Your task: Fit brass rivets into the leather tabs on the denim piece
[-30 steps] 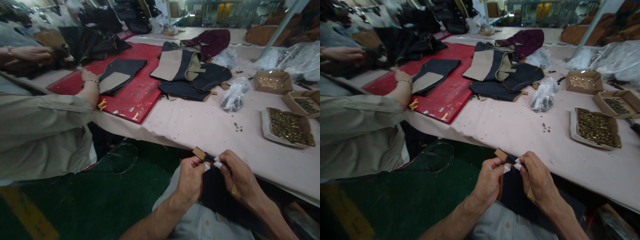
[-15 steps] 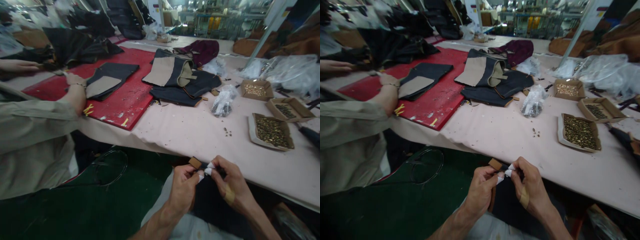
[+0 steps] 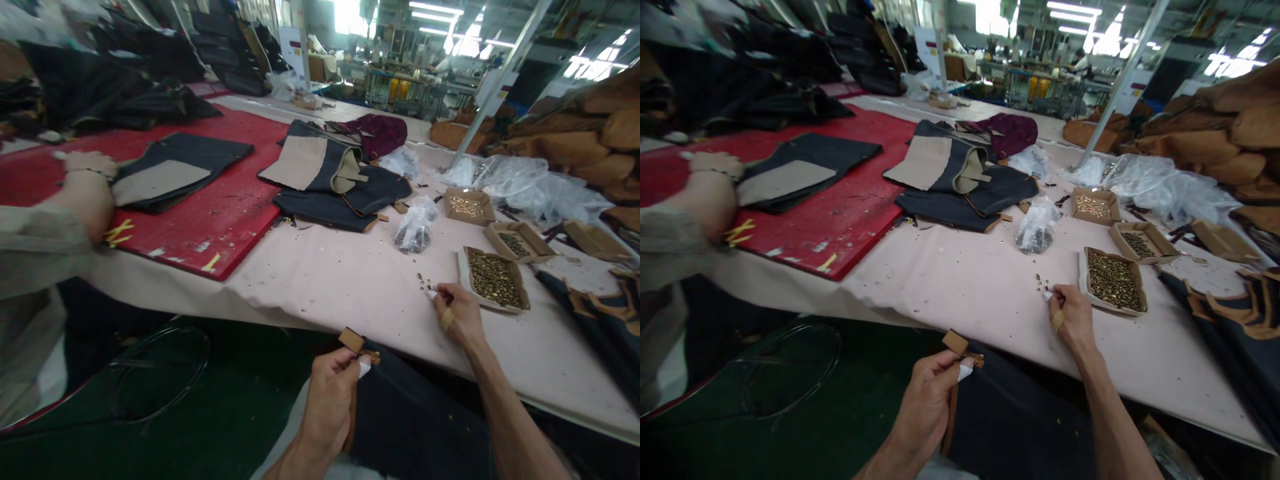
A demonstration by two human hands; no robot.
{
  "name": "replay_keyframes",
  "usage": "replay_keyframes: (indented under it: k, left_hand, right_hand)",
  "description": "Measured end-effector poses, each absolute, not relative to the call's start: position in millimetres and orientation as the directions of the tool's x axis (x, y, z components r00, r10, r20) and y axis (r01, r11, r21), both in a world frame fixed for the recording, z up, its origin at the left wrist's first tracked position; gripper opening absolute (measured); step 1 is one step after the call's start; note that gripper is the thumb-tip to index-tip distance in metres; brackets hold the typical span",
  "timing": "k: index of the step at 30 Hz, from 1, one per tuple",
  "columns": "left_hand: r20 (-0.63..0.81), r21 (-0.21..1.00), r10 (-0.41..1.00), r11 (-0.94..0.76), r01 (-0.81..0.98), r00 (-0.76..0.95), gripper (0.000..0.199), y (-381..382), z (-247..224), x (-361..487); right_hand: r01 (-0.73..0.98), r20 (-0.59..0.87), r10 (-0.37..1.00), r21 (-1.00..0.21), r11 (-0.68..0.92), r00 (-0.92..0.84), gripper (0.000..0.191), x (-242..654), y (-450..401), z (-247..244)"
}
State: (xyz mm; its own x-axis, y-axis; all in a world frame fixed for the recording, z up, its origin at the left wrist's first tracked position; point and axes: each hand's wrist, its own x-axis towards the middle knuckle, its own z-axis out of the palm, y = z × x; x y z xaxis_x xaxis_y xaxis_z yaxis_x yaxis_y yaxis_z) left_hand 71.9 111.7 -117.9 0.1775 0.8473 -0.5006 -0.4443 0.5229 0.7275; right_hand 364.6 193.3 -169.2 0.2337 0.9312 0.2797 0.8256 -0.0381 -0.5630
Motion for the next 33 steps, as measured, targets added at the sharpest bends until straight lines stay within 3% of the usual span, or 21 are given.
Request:
replay_keyframes:
  k: [10,14,20,27,33]
  left_hand:
    - [-0.502,0.715,0.848,0.519,-0.469,0.171,0.019,107.8,-117.2,65.9]
    - [-0.510,0.700,0.845,0.517,-0.493,0.163,0.018,111.4,-120.4,64.2]
    - [-0.554,0.676,0.818,0.550,-0.490,0.154,0.022,117.9,-116.6,61.5]
    - [-0.544,0.681,0.825,0.539,-0.496,0.151,0.013,122.3,-125.1,52.7]
    - [-0.581,0.673,0.808,0.545,-0.500,0.100,0.011,123.3,-129.8,47.9]
  right_hand:
    - [0.888,0.174,0.963,-0.447,-0.107,0.204,0.021,368.1,214.6,-171.1]
    - [0.873,0.116,0.961,-0.456,-0.174,0.252,0.026,375.0,215.3,-165.6]
    - [0.874,0.158,0.930,-0.422,-0.239,0.331,0.031,374.3,218.0,-166.9]
    - [0.952,0.206,0.962,-0.284,-0.118,0.181,0.031,370.7,211.2,-173.0]
    - [0.983,0.128,0.988,-0.171,-0.061,0.083,0.026,369.1,208.4,-168.9]
